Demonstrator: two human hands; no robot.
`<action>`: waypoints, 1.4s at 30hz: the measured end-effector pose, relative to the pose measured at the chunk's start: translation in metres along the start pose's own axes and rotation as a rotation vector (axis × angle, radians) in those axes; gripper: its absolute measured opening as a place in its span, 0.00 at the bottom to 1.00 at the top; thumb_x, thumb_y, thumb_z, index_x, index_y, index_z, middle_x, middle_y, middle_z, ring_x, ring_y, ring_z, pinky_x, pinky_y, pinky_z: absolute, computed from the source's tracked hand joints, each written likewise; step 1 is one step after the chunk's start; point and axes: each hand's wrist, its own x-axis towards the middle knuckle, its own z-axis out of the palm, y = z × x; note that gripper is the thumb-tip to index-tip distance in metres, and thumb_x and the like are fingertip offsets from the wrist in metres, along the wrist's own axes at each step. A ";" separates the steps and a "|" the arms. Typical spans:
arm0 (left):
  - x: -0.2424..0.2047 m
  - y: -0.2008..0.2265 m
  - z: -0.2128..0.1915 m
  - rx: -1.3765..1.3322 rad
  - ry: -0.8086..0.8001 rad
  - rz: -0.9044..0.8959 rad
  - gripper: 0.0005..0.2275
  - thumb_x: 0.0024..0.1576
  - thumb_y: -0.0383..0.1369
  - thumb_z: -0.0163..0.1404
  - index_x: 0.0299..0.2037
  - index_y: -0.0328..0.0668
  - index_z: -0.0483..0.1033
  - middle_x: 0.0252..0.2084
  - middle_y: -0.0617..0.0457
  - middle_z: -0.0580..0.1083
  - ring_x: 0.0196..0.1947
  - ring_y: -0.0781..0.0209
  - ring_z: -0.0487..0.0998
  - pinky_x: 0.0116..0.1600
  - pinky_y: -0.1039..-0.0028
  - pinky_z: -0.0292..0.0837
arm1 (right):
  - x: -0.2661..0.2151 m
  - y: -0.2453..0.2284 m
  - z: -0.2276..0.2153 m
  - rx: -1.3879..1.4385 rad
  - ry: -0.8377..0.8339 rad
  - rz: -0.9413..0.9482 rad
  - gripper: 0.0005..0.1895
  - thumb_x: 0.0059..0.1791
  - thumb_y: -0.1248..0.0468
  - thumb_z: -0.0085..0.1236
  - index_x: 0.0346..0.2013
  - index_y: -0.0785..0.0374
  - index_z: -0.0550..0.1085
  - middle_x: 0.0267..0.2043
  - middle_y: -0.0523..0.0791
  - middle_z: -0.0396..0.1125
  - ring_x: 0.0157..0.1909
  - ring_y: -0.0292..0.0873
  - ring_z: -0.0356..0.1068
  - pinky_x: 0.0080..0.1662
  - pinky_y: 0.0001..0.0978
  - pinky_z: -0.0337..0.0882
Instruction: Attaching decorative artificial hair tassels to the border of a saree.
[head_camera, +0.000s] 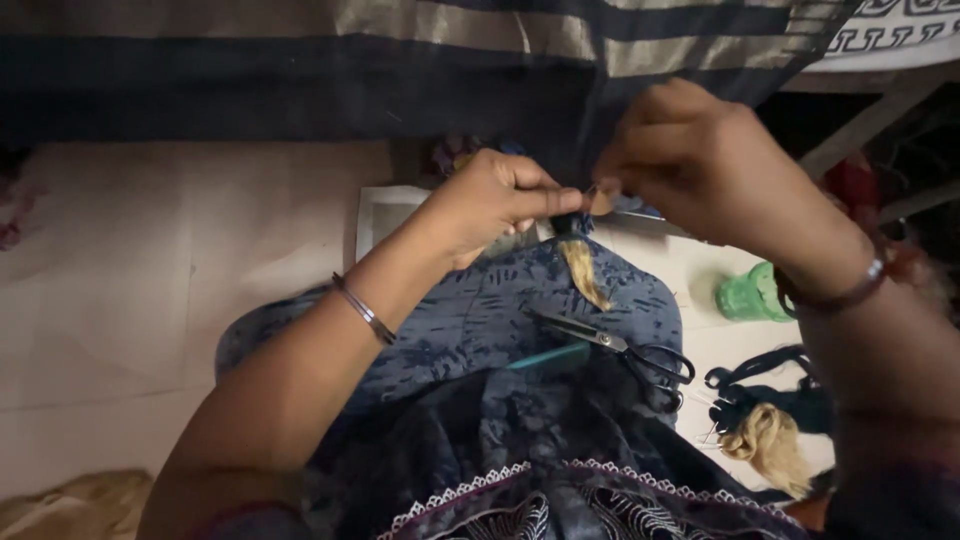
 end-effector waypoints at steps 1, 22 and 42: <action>-0.002 0.005 0.002 0.159 0.064 0.019 0.08 0.54 0.33 0.63 0.35 0.34 0.86 0.25 0.55 0.77 0.23 0.71 0.69 0.28 0.78 0.64 | 0.005 0.001 0.001 0.029 -0.005 -0.059 0.06 0.43 0.70 0.67 0.35 0.63 0.81 0.42 0.48 0.69 0.47 0.50 0.72 0.46 0.41 0.73; -0.036 0.003 0.022 0.966 0.648 0.903 0.04 0.56 0.24 0.55 0.39 0.35 0.77 0.38 0.42 0.77 0.44 0.40 0.79 0.51 0.58 0.72 | 0.072 0.004 0.038 -0.316 -0.163 -0.058 0.05 0.39 0.64 0.68 0.26 0.59 0.79 0.34 0.47 0.70 0.31 0.53 0.73 0.34 0.45 0.73; -0.014 -0.040 0.019 -0.169 0.348 0.255 0.06 0.60 0.28 0.57 0.44 0.34 0.80 0.37 0.54 0.79 0.39 0.68 0.80 0.48 0.78 0.75 | -0.020 -0.004 0.056 0.084 0.073 0.089 0.09 0.49 0.71 0.62 0.44 0.68 0.78 0.40 0.52 0.74 0.40 0.50 0.76 0.41 0.38 0.75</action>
